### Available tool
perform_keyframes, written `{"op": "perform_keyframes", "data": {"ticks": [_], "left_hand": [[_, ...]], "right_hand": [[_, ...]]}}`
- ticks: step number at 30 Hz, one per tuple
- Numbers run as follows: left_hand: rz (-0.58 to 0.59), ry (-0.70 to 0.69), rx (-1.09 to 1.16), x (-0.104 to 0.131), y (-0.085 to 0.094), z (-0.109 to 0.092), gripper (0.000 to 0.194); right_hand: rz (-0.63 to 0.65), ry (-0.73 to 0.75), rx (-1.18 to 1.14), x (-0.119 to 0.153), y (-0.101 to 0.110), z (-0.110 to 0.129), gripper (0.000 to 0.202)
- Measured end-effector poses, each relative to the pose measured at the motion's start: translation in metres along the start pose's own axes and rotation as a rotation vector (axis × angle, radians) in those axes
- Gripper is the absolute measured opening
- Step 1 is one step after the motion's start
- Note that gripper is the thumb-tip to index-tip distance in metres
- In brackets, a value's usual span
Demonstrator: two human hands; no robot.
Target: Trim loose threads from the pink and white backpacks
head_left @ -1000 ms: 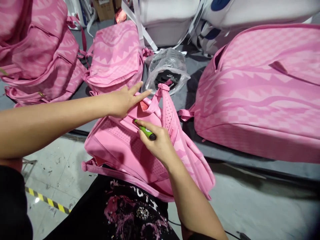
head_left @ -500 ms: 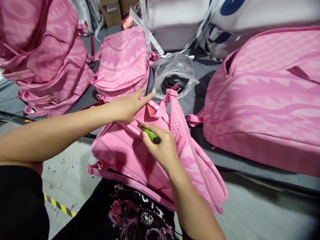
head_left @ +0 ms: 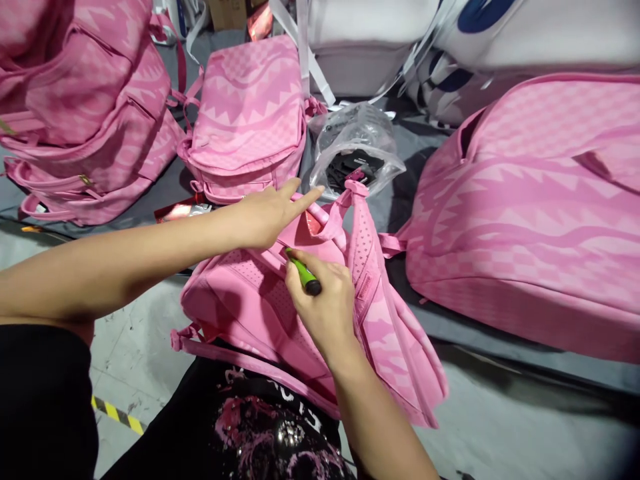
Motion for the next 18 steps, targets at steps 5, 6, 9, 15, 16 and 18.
{"op": "perform_keyframes", "data": {"ticks": [5,6,9,15,16,18], "left_hand": [[-0.006,-0.006,0.032,-0.001,-0.002,0.001,0.110],[0.001,-0.002,0.038,-0.001,-0.002,0.002,0.110],[-0.001,-0.011,0.056,-0.002,-0.005,0.003,0.114],[-0.042,-0.073,0.107,-0.004,-0.010,0.007,0.121],[-0.037,-0.074,0.110,-0.004,-0.011,0.007,0.121],[-0.027,-0.068,0.110,-0.005,-0.011,0.007,0.120]], "right_hand": [[0.058,-0.056,-0.074,0.002,-0.003,-0.004,0.028],[0.050,-0.062,-0.064,0.002,-0.002,-0.005,0.028],[0.064,-0.047,-0.130,0.002,-0.004,-0.005,0.028],[0.038,-0.013,-0.058,0.001,-0.002,-0.002,0.028],[0.055,-0.007,-0.080,0.001,-0.003,0.000,0.028],[0.089,-0.005,-0.117,0.000,-0.007,0.002,0.028]]}}
Point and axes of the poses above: each hand's wrist, its own x-axis away from the middle knuckle, its own y-axis out of the back of the hand, z = x × y, the point moved 8 cm from there along -x, towards the middle knuckle, and after that the axes turned 8 degrees about -z, right-handed, at the moved point
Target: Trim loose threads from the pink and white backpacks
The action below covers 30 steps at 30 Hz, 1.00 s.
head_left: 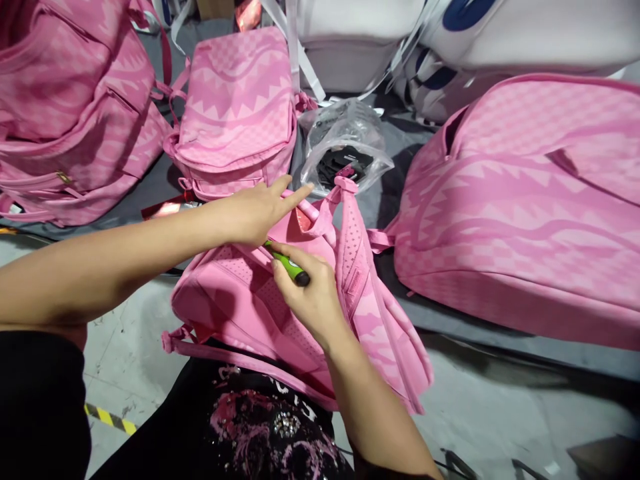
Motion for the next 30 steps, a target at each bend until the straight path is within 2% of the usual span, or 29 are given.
{"op": "perform_keyframes", "data": {"ticks": [5,10,16,22,24,27,30], "left_hand": [[0.035,0.046,-0.006,0.000,0.000,0.001,0.117],[-0.004,0.006,0.011,0.001,0.001,-0.002,0.120],[0.057,0.078,-0.020,0.001,0.003,-0.002,0.112],[0.083,0.099,-0.044,0.002,0.010,-0.007,0.106],[0.086,0.108,-0.045,0.003,0.011,-0.008,0.104],[0.061,0.091,-0.043,0.004,0.014,-0.009,0.100],[0.067,0.100,-0.042,0.004,0.014,-0.009,0.098]], "right_hand": [[-0.035,0.023,0.049,-0.002,0.001,0.003,0.028],[-0.042,0.001,0.066,0.000,0.002,-0.001,0.028],[-0.051,-0.031,0.036,0.002,0.007,-0.006,0.028],[-0.042,-0.048,-0.006,0.000,0.000,-0.008,0.028],[0.005,-0.056,-0.068,-0.004,-0.002,-0.007,0.027],[0.062,-0.092,-0.171,-0.010,0.014,-0.001,0.024],[0.032,-0.111,-0.168,-0.013,0.049,0.006,0.023]]}}
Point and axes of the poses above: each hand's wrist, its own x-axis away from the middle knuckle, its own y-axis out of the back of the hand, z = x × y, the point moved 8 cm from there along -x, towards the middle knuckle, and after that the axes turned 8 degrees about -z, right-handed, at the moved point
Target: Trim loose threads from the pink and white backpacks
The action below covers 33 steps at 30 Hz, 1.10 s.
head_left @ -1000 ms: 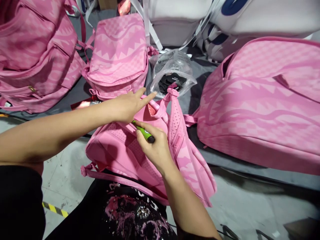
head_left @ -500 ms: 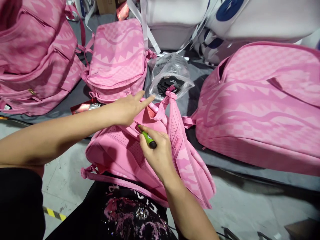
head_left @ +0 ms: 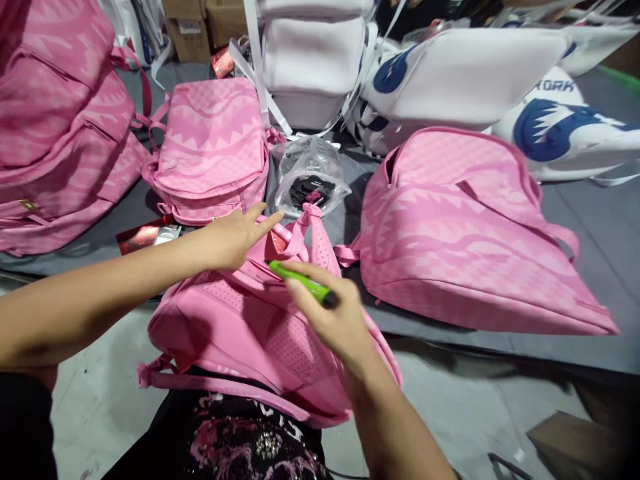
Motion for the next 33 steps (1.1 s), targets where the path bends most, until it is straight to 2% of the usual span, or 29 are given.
{"op": "perform_keyframes", "data": {"ticks": [2,4,11,17,26,28,30,31,33], "left_hand": [[0.012,0.013,0.000,-0.001,-0.001,0.001,0.098],[0.016,0.018,0.005,-0.002,-0.003,0.002,0.099],[-0.015,0.016,0.048,-0.003,-0.008,0.007,0.104],[-0.037,-0.013,0.070,-0.004,-0.007,0.004,0.101],[-0.028,-0.005,0.064,-0.004,-0.006,0.005,0.100],[-0.047,-0.001,0.058,-0.002,-0.004,0.005,0.097],[-0.074,-0.011,0.052,0.000,-0.002,0.004,0.094],[-0.085,-0.019,0.048,0.000,-0.001,0.004,0.092],[-0.094,-0.026,0.038,0.001,-0.001,0.004,0.090]], "right_hand": [[-0.012,0.008,0.058,0.001,0.014,0.004,0.023],[0.021,0.007,0.097,0.002,0.012,-0.001,0.024],[0.154,0.005,0.000,-0.004,-0.039,-0.033,0.028],[0.090,0.070,0.121,-0.004,-0.035,-0.029,0.027],[0.051,0.155,0.192,-0.001,-0.047,-0.018,0.029],[0.076,0.138,0.239,0.001,-0.039,-0.012,0.027],[0.071,0.117,0.284,0.000,-0.018,-0.002,0.023],[0.036,0.121,0.288,-0.004,-0.002,0.003,0.021],[-0.136,0.182,0.290,-0.022,0.036,0.013,0.018]]}}
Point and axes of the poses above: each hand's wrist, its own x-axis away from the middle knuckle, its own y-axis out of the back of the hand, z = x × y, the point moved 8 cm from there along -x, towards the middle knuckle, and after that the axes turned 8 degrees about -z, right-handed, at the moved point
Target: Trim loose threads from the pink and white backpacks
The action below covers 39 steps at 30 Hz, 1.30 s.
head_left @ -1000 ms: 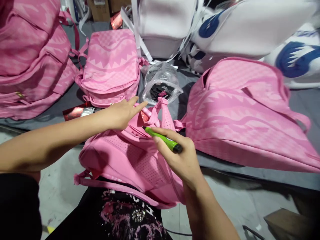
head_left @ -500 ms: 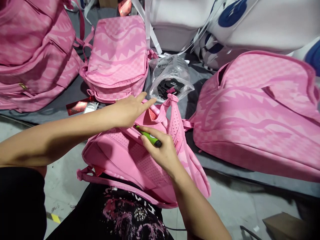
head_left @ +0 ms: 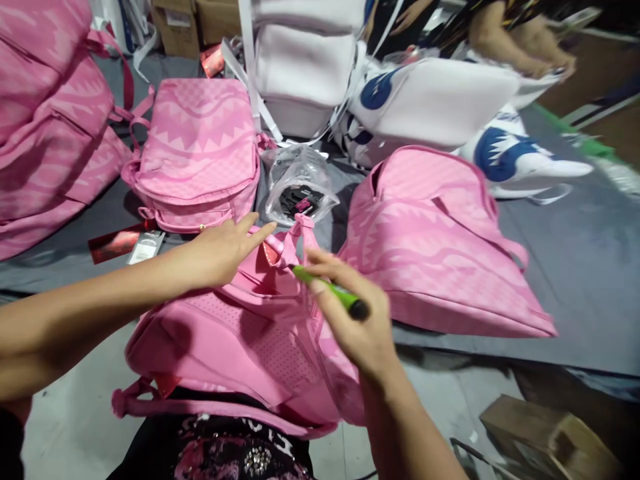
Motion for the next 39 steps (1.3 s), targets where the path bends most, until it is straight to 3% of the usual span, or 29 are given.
{"op": "perform_keyframes", "data": {"ticks": [2,3,4,7,10,16,19,22,24,28,30,32,34,36,39], "left_hand": [[-0.007,-0.001,-0.007,-0.001,0.000,0.000,0.089],[-0.006,0.000,-0.008,-0.001,0.000,0.000,0.089],[-0.008,-0.001,-0.007,-0.002,0.000,0.000,0.089],[-0.014,-0.005,-0.007,-0.002,-0.001,-0.001,0.089],[-0.028,-0.008,-0.013,-0.001,-0.003,0.000,0.091],[-0.023,-0.005,-0.028,-0.002,-0.005,0.001,0.089],[-0.030,-0.015,-0.020,-0.003,-0.002,0.000,0.091],[0.000,0.002,-0.008,-0.003,-0.001,0.000,0.093],[0.025,0.008,-0.001,-0.003,-0.002,0.000,0.093],[-0.009,0.004,0.019,-0.004,0.002,0.002,0.091],[-0.001,0.022,0.047,-0.002,0.003,0.003,0.093],[-0.032,0.035,0.082,0.003,0.008,0.001,0.089],[-0.209,0.012,0.156,0.012,0.024,-0.007,0.072],[-0.477,-0.068,0.311,0.029,0.046,-0.022,0.050],[-0.763,-0.234,0.580,0.062,0.062,-0.042,0.020]], "right_hand": [[-0.224,0.044,0.099,-0.031,0.028,-0.018,0.021],[-0.282,0.043,0.195,-0.048,0.031,-0.034,0.026],[-0.257,-0.002,0.312,-0.067,0.025,-0.055,0.034],[0.081,-0.221,0.686,-0.116,-0.023,-0.130,0.039],[0.182,-0.423,0.794,-0.145,-0.053,-0.178,0.032],[0.103,-0.574,0.772,-0.159,-0.067,-0.210,0.052],[0.085,-0.545,0.728,-0.158,-0.066,-0.211,0.044],[0.102,-0.486,0.653,-0.153,-0.059,-0.199,0.032],[0.012,-0.405,0.593,-0.147,-0.043,-0.176,0.032],[-0.363,-0.040,0.449,-0.114,0.012,-0.089,0.023],[-0.387,0.138,0.385,-0.087,0.026,-0.045,0.018],[-0.302,0.269,0.351,-0.061,0.028,-0.010,0.014],[-0.197,0.381,0.349,-0.035,0.022,0.016,0.011],[-0.122,0.516,0.348,-0.011,0.013,0.036,0.011],[-0.096,0.731,0.309,0.019,0.003,0.058,0.011]]}}
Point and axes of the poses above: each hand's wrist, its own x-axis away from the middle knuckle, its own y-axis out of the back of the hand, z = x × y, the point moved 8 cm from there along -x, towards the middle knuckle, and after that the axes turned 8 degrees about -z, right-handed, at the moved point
